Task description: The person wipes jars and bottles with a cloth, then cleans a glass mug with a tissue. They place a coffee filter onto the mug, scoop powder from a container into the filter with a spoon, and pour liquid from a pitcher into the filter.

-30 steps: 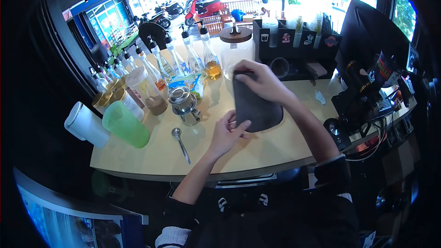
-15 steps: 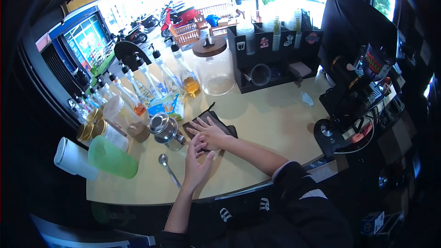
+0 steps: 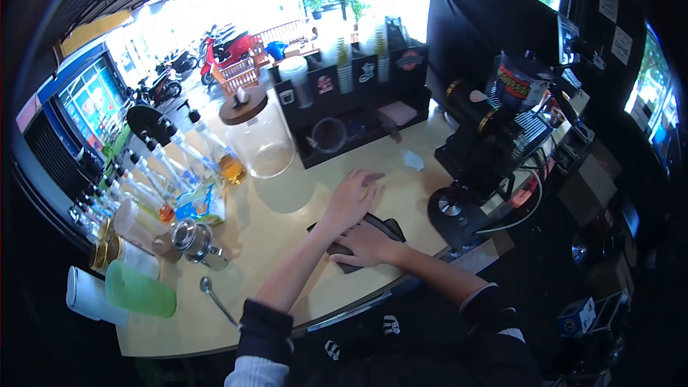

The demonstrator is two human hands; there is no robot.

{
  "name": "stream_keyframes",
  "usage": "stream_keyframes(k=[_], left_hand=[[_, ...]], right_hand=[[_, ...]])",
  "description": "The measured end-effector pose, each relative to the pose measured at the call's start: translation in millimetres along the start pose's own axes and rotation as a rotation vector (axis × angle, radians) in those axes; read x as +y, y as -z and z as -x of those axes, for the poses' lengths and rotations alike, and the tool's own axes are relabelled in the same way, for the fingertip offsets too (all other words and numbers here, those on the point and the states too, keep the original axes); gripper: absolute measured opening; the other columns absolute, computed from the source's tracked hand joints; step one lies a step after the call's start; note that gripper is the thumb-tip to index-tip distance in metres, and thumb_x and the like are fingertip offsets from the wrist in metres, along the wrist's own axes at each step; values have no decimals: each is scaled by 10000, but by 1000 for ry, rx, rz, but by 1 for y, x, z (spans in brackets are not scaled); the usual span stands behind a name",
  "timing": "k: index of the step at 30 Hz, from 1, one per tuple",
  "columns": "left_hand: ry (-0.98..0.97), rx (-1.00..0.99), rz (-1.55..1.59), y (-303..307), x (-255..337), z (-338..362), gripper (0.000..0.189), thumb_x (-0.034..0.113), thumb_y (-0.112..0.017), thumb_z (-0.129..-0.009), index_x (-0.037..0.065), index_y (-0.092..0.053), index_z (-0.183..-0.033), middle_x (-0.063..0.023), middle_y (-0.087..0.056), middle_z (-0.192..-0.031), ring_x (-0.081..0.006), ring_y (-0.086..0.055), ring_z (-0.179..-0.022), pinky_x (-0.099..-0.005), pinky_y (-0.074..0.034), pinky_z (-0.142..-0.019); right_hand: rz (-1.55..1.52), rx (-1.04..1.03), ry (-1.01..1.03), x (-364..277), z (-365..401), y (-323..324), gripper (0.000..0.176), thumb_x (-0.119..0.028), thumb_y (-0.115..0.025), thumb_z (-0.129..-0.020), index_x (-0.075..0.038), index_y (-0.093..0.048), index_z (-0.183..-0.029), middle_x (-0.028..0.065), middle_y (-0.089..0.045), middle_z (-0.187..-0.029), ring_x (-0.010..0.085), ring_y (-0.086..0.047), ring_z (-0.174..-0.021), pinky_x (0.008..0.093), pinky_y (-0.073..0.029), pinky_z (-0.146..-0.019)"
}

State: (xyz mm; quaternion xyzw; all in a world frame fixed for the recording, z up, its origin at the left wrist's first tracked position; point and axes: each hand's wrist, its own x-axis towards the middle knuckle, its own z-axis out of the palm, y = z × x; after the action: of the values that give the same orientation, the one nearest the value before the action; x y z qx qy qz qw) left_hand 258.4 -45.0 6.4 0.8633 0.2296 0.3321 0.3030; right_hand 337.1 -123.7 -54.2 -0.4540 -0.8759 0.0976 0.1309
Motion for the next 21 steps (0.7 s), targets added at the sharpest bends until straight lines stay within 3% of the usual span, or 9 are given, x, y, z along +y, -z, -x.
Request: stream_keyframes(k=[3, 5, 8, 11, 14, 16, 18, 19, 21], left_hand=[[-55, 10, -213, -64, -37, -70, 228, 134, -513, -878, 51, -605, -1070, -129, -581, -1070, -311, -597, -954, -409, -481, -812], [-221, -43, -628, -93, -45, -101, 251, 153, -547, -851, 83, -605, -1086, -125, -578, -1032, -288, -601, -936, -399, -485, -796], [-414, -167, -760, -117, -60, -125, 264, 204, -552, -850, 97, -609, -1084, -96, -588, -1004, -267, -606, -901, -399, -483, -777], [-360, -261, -777, -122, -53, -132, 263, 196, -560, -845, 102, -608, -1086, -75, -601, -965, -268, -609, -879, -390, -484, -772], [-299, -202, -686, -101, -37, -112, 168, 174, -545, -831, 136, -649, -958, -58, -614, -948, -262, -618, -880, -378, -479, -765], [-288, -119, -603, -73, -29, -88, 170, 131, -566, -823, 99, -642, -972, -73, -611, -933, -280, -611, -867, -380, -485, -753], [-243, 3, -385, -31, -11, -49, 176, 45, -589, -807, 37, -633, -977, -100, -608, -911, -299, -605, -848, -374, -490, -737], [-192, 41, -261, -6, -1, -25, 174, 3, -591, -798, 13, -632, -966, -113, -609, -904, -299, -606, -841, -365, -490, -733], [-66, 239, -249, 33, -4, 19, 185, -21, -587, -801, -10, -626, -982, -133, -611, -906, -275, -610, -841, -336, -482, -737]], right_hand=[[21, 75, -53, 23, 11, 1, 621, -507, -441, -884, -39, -476, -1290, 188, -448, -1340, 340, -310, -1315, 490, -133, -1115], [8, 103, -64, 28, 14, 3, 619, -496, -461, -872, -35, -478, -1284, 194, -459, -1324, 349, -318, -1306, 484, -146, -1113], [-173, 74, -97, 29, 16, 18, 618, -459, -511, -836, -19, -477, -1270, 219, -454, -1317, 380, -329, -1289, 471, -174, -1109], [-254, 131, -115, 35, 16, 5, 607, -439, -521, -828, -18, -477, -1263, 226, -455, -1309, 387, -340, -1278, 481, -186, -1100], [-213, 260, -32, 35, 18, -1, 582, -403, -516, -836, -23, -464, -1274, 214, -473, -1286, 385, -338, -1279, 491, -188, -1096], [-149, 86, 69, 52, 20, 9, 567, -382, -502, -849, -33, -447, -1292, 203, -456, -1308, 382, -324, -1290, 500, -177, -1099], [-101, 43, -20, 68, 20, 18, 561, -371, -484, -868, -45, -425, -1320, 194, -408, -1366, 365, -282, -1329, 511, -139, -1113], [9, 215, -117, 78, 18, 3, 548, -367, -478, -878, -64, -425, -1331, 162, -376, -1410, 338, -254, -1357, 528, -140, -1110], [79, 245, -176, 70, 7, -4, 515, -351, -462, -893, -92, -430, -1336, 112, -362, -1432, 318, -246, -1369, 591, -174, -1077]])
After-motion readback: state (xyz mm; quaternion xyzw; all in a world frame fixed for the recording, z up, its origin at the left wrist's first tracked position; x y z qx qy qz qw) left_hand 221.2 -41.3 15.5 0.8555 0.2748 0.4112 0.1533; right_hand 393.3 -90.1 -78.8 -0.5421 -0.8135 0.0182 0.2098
